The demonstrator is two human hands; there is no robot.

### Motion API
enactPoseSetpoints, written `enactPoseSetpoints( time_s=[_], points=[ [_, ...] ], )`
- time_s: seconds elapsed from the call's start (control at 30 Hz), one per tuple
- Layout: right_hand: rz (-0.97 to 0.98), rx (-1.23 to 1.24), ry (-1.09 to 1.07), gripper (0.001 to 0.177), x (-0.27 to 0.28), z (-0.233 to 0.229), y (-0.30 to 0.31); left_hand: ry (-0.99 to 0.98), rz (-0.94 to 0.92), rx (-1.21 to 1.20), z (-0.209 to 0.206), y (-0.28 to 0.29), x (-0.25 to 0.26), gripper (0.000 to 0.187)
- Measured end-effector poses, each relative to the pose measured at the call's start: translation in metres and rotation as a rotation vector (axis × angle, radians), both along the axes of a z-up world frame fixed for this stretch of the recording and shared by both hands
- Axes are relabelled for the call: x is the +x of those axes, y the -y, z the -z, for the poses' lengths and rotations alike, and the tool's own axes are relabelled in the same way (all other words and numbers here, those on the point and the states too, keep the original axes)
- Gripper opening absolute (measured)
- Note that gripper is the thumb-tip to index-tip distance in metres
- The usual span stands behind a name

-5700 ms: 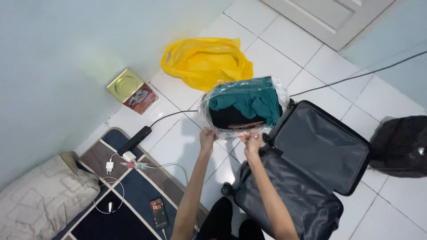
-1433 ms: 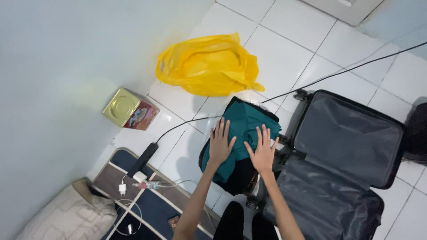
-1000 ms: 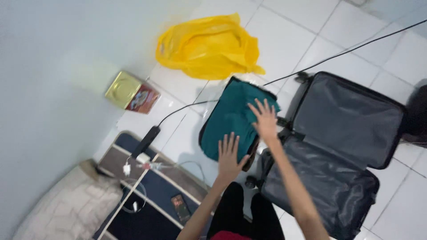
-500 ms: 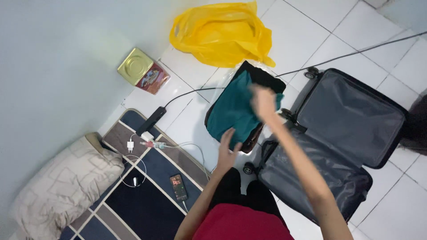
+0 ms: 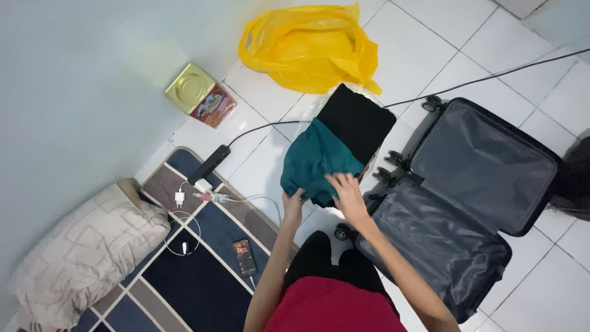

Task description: The recorder is packing folded clothes into a hard-shell suitcase on the floor.

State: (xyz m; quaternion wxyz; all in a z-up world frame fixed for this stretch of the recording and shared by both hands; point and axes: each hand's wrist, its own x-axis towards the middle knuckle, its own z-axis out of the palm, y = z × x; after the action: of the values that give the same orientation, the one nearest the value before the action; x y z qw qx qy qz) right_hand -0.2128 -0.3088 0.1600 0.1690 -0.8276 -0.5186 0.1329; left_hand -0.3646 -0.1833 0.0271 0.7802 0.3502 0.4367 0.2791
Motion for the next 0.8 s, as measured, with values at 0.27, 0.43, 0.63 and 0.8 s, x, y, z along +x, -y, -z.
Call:
enactPoseSetpoints(
  time_s=[0.27,0.43,0.63,0.8],
  points=[
    [-0.011,0.147,-0.649,0.045,0.033,0.004,0.016,-0.046,-0.086,-0.189,-0.024,-0.011,0.005,0.045],
    [0.366,0.398,-0.225,0.044,0.076,0.059,-0.011,-0.263,-0.083,0.019,0.009,-0.018,-0.009,0.050],
    [0.407,0.238,-0.362,0.048,0.110,0.110,-0.013,-0.633,-0.029,0.260,0.026,-0.029,-0.026,0.064],
    [0.606,0.529,-0.745,0.044,0.130,0.082,-0.012,-0.501,0.029,1.015,-0.030,-0.044,-0.006,0.060]
  ],
)
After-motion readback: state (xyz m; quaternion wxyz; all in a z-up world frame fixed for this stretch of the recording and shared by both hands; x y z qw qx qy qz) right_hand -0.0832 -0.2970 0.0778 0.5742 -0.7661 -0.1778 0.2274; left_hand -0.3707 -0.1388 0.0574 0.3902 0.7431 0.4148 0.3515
